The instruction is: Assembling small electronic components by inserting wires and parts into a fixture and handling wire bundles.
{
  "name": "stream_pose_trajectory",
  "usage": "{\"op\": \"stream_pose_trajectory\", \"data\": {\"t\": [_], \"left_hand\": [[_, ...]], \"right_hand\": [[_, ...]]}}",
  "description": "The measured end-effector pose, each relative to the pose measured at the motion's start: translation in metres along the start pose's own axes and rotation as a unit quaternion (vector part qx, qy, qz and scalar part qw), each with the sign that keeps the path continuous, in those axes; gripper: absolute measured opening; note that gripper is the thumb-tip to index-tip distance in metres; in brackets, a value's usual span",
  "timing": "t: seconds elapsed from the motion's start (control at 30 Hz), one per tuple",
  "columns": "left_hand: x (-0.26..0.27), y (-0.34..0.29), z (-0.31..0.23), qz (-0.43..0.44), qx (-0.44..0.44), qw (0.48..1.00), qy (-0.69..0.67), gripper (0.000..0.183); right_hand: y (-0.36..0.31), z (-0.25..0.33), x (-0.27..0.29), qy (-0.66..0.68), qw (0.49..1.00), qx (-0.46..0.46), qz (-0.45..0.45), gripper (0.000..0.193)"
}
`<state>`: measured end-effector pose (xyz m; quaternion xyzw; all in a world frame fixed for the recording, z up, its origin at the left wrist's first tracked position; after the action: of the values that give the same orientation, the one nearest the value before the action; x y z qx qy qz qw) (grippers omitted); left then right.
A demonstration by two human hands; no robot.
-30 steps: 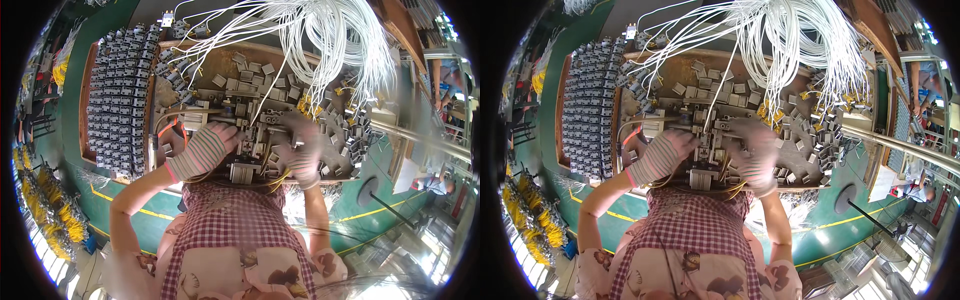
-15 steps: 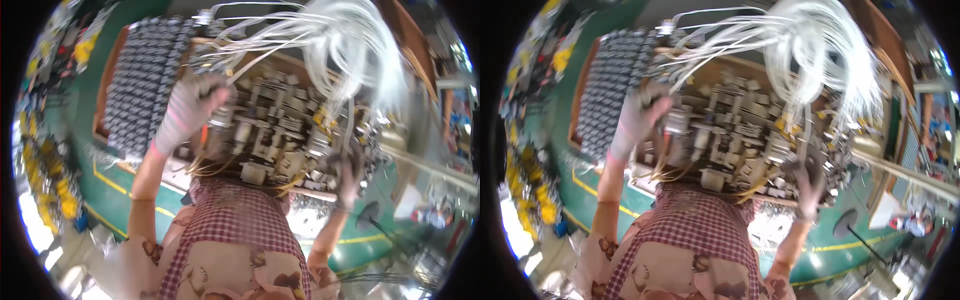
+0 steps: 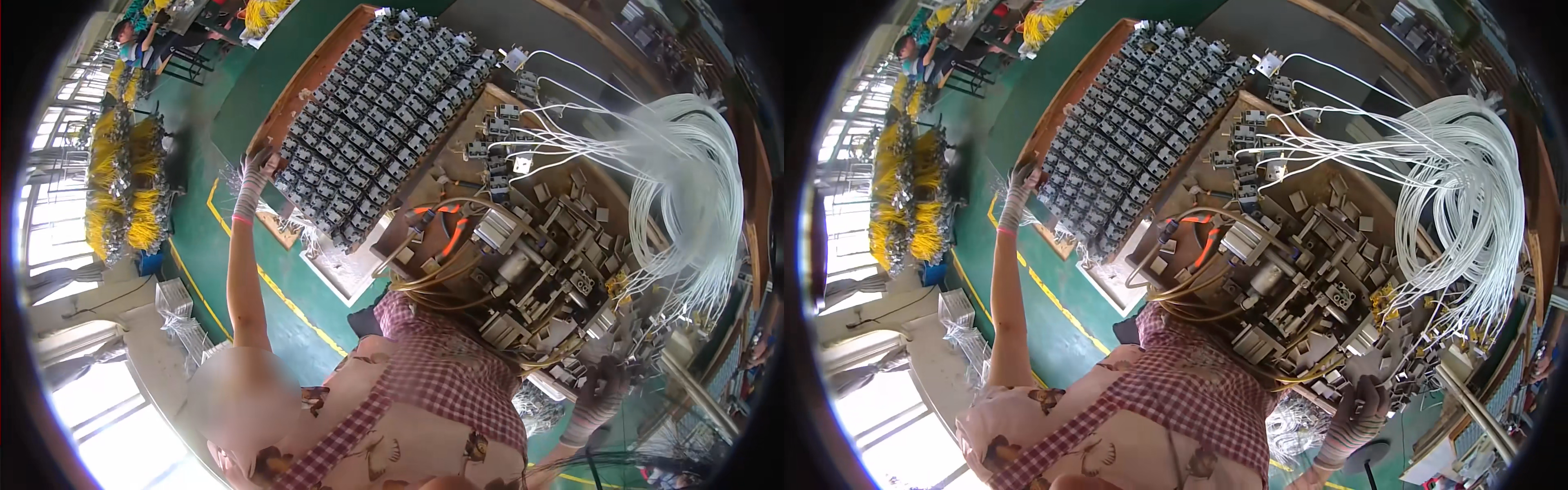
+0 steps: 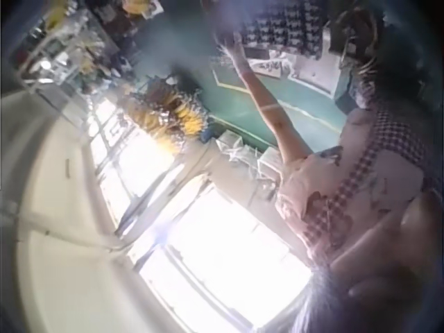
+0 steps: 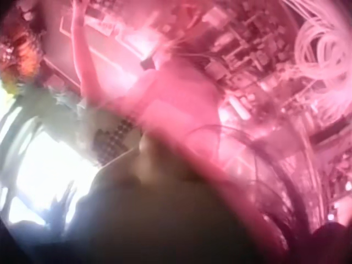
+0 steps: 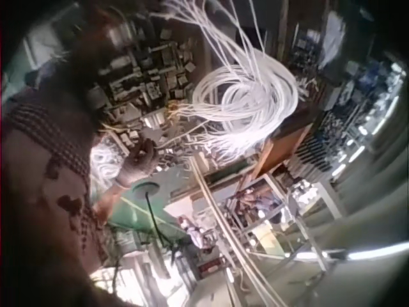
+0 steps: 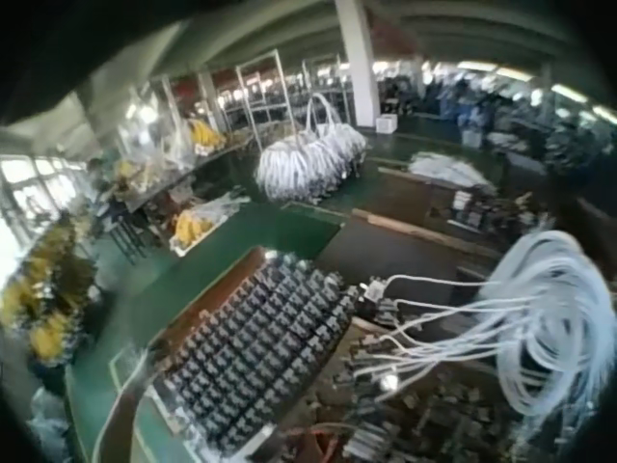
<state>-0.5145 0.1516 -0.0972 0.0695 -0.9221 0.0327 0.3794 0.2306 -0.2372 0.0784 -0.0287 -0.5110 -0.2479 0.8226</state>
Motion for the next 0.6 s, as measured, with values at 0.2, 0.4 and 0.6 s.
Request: {"op": "stream_pose_trajectory", "data": {"t": [0.2, 0.4, 0.6], "left_hand": [[-0.011, -0.006, -0.005, -0.056, 0.015, 0.997, -0.054, 0.049], [0.004, -0.039, -0.078, -0.099, -0.035, 0.955, -0.278, 0.037], [-0.075, -0.099, -0.280, 0.101, -0.018, 0.860, -0.499, 0.053]], "right_hand": [[0.023, -0.066, 0.011, -0.297, 0.948, 0.002, -0.113, 0.021], [0.017, -0.025, -0.020, 0.639, 0.751, -0.166, -0.029, 0.021], [0.035, 0.031, -0.011, -0.163, 0.974, 0.146, 0.051, 0.018]]}}
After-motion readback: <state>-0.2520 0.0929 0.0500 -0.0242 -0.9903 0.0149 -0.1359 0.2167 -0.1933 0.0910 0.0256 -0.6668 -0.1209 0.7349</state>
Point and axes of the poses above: each hand's wrist, its own y-axis towards the middle knuckle, its own x-axis out of the back of the hand, z = x × y, the point moved 2 cm from there along y, towards the middle knuckle, and after that the axes turned 3 degrees about x, right-handed, at the moved point
